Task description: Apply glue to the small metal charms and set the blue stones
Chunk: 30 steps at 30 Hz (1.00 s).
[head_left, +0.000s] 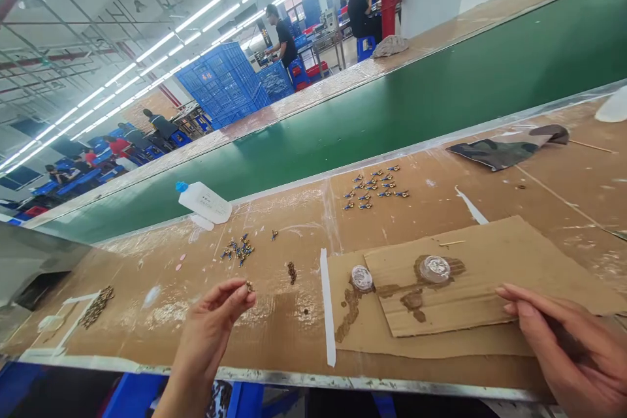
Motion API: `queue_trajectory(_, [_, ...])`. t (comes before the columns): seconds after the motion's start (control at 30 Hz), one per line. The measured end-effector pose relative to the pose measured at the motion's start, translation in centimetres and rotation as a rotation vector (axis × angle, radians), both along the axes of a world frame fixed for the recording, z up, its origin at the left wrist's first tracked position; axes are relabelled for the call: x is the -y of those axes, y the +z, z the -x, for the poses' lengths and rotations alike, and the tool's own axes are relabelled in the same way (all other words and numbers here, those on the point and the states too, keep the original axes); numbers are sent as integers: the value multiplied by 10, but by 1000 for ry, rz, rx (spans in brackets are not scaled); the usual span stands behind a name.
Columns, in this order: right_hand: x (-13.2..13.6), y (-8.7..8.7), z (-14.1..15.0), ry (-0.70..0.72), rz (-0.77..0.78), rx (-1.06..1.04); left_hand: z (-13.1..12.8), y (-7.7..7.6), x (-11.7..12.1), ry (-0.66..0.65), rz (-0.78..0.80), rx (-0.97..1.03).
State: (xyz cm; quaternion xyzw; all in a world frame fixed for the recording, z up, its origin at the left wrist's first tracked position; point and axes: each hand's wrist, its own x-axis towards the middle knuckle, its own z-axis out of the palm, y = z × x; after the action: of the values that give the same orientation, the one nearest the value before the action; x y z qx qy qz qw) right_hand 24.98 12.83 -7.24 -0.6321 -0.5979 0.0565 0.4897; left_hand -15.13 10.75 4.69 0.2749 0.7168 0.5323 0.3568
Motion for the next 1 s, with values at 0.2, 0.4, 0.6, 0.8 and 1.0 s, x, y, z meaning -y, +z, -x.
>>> queue_trajectory(0.2, [2,20,4,92,-144,106,-51,12,5,-131,8,-14])
queue_trajectory(0.4, [-1,25,3,148,-255,12,-101,16,-11,-281,21,-220])
queue_trajectory(0.6, [-4,27,2,145,-289,-61,-146,18,-25,-358,35,-208])
queue_trajectory(0.8, [-3,28,1,158,-311,-139,-171,28,-31,-343,86,-79])
queue_trajectory(1.0, [-4,27,1,164,-329,-178,-188,31,-42,-380,51,-170])
